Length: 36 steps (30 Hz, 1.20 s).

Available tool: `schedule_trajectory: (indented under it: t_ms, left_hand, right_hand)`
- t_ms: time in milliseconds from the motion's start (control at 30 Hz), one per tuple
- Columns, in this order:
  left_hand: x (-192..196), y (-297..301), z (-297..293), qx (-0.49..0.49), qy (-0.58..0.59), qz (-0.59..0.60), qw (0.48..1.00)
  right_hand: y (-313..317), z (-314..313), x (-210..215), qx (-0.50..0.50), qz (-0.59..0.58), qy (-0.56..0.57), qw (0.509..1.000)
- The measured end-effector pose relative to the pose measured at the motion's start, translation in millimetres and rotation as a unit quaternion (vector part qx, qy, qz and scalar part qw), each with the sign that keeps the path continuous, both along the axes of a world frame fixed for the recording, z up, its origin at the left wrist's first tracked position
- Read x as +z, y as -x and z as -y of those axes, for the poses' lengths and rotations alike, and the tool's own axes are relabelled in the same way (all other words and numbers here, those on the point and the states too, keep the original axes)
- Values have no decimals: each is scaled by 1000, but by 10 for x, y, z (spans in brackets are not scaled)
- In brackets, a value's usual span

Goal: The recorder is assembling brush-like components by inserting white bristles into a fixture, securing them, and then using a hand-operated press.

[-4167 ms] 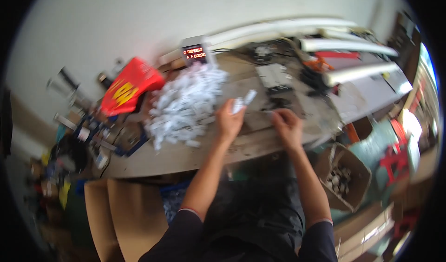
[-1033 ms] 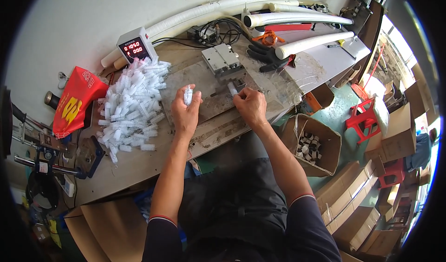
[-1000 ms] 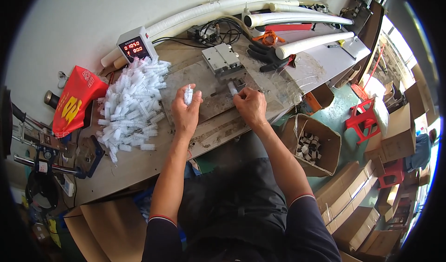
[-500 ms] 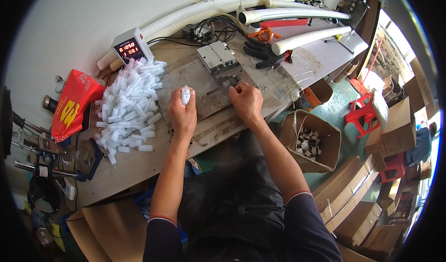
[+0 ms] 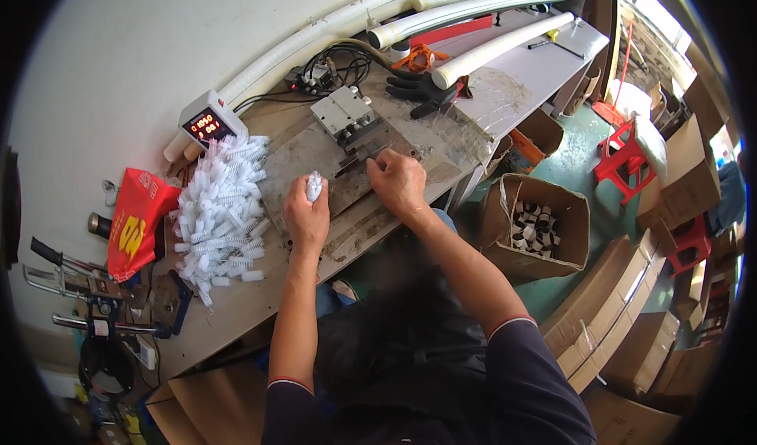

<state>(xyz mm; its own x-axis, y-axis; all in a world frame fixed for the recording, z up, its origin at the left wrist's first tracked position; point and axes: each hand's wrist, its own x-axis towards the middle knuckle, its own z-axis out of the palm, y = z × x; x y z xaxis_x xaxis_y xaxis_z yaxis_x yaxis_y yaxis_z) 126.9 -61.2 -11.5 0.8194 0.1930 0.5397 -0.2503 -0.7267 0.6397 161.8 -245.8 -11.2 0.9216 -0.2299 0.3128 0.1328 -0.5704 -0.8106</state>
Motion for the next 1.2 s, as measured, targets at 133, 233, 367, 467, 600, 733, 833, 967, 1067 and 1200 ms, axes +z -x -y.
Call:
schedule_trajectory:
  t_ms: [133, 233, 367, 467, 600, 733, 833, 967, 1067, 1200]
  left_hand:
    - [28, -50, 84, -19, -24, 10, 999]
    - [49, -114, 181, -17, -54, 13, 998]
    - [-3, -173, 219, -27, -119, -34, 992]
    - [-30, -152, 217, -30, -143, -31, 989]
    - [-30, -36, 165, -15, -145, 35, 989]
    - [54, 51, 148, -13, -115, 90, 989]
    - [89, 54, 171, -39, -118, 125, 984]
    - [72, 46, 197, -45, -116, 141, 982]
    - [65, 48, 208, -42, -114, 138, 983]
    - [78, 66, 167, -36, -114, 139, 983]
  right_hand:
    - [-3, 22, 3, 0, -9, 3, 1000]
    - [-11, 40, -21, -9, 21, 6, 1000]
    - [-6, 26, -16, 0, 13, -12, 1000]
    - [-7, 36, -27, 3, 17, -12, 1000]
    - [6, 60, -4, 2, 16, -77, 997]
    - [-56, 94, -98, 37, 20, -197, 980]
    - [-52, 113, -150, 108, 41, -225, 967]
    - [-16, 150, -109, 176, 44, -258, 949]
    - [0, 190, -67, 217, 37, -295, 930]
    - [-13, 141, -54, 233, -21, -354, 906]
